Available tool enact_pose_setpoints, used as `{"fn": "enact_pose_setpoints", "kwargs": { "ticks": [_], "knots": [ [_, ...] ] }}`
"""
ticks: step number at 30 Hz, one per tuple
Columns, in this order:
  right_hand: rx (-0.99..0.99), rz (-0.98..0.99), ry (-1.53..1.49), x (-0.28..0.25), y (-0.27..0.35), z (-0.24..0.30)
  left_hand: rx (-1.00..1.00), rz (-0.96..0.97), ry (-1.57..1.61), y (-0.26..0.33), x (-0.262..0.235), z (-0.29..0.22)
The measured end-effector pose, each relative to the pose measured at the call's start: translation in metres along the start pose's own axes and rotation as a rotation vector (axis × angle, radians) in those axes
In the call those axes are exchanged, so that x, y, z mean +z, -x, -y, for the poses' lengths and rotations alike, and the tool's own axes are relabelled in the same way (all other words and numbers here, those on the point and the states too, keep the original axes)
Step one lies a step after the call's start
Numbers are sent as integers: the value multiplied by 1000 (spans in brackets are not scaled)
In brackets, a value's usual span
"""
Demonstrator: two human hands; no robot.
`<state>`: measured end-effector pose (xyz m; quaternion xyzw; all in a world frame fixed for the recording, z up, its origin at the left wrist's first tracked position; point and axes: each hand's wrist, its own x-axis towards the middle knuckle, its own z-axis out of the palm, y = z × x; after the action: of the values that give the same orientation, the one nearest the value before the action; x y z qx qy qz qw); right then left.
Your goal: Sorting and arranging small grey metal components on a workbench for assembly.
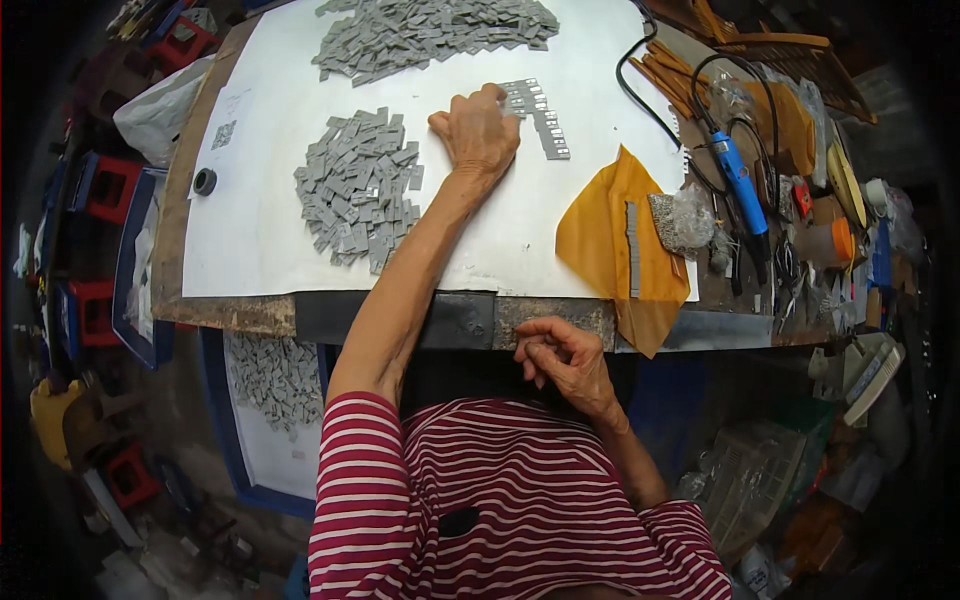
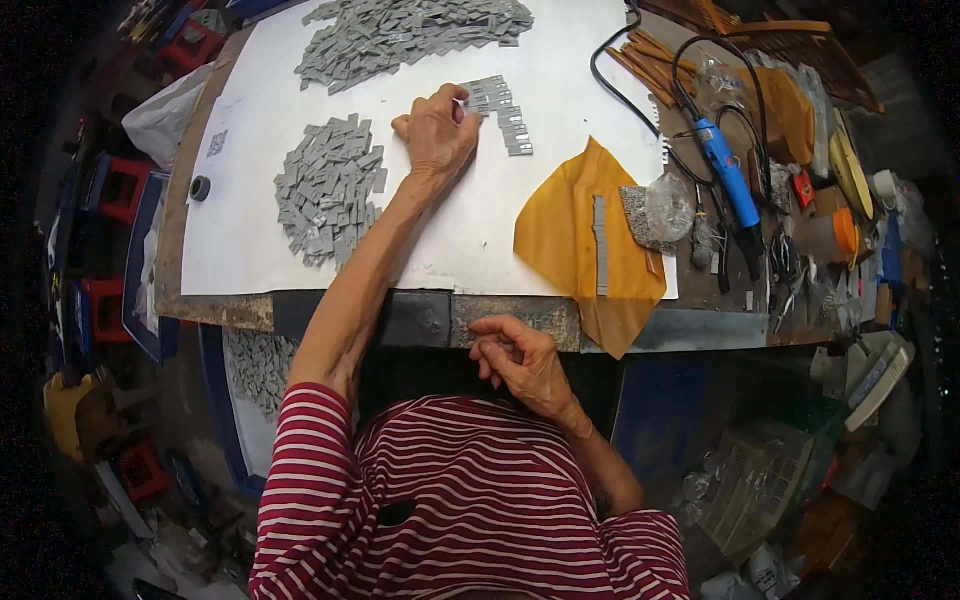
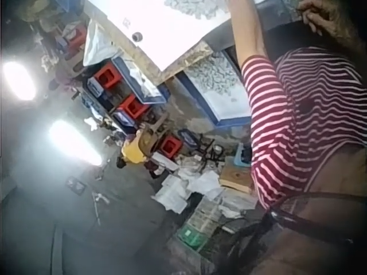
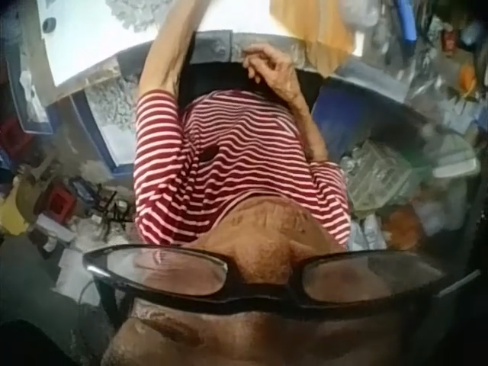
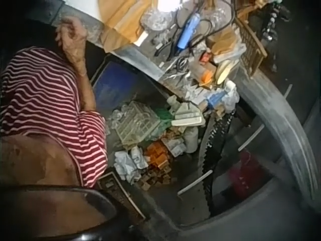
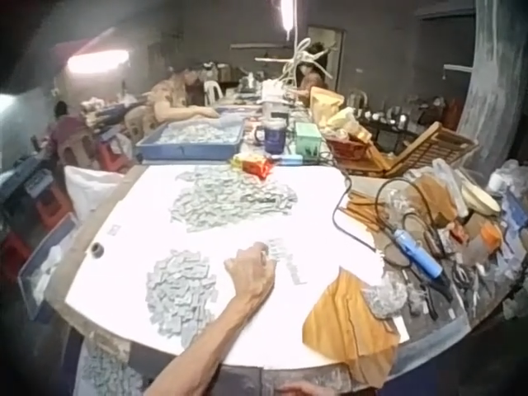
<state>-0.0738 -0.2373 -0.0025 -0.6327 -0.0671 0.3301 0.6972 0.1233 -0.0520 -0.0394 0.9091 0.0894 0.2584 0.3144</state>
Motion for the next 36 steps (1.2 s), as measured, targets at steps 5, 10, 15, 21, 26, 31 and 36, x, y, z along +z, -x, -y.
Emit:
{"fn": "enact_pose_setpoints", "kwargs": {
  "ticks": [5, 10, 15, 21, 26, 31, 36],
  "knots": [
    [-13, -3, 0, 0, 1, -2, -22, 23, -27, 0, -2, -4],
    [-13, 12, -4, 0, 1, -4, 5, -9, -119, 0, 3, 0],
    [-9, 3, -2, 2, 0, 0, 61, -25, -5, 5, -1, 11],
    [-26, -13, 13, -1, 1, 0, 295, -48, -127, 22, -63, 20],
    [-42, 1, 27, 0, 1, -1, 180, -12, -335, 39, -102, 45],
    [-24, 17, 22, 0, 1, 0, 127, 29, -352, 43, -106, 57],
    [20, 43, 17, -1, 10, 14, 178, 38, -380, 39, -104, 58]
  ]
}}
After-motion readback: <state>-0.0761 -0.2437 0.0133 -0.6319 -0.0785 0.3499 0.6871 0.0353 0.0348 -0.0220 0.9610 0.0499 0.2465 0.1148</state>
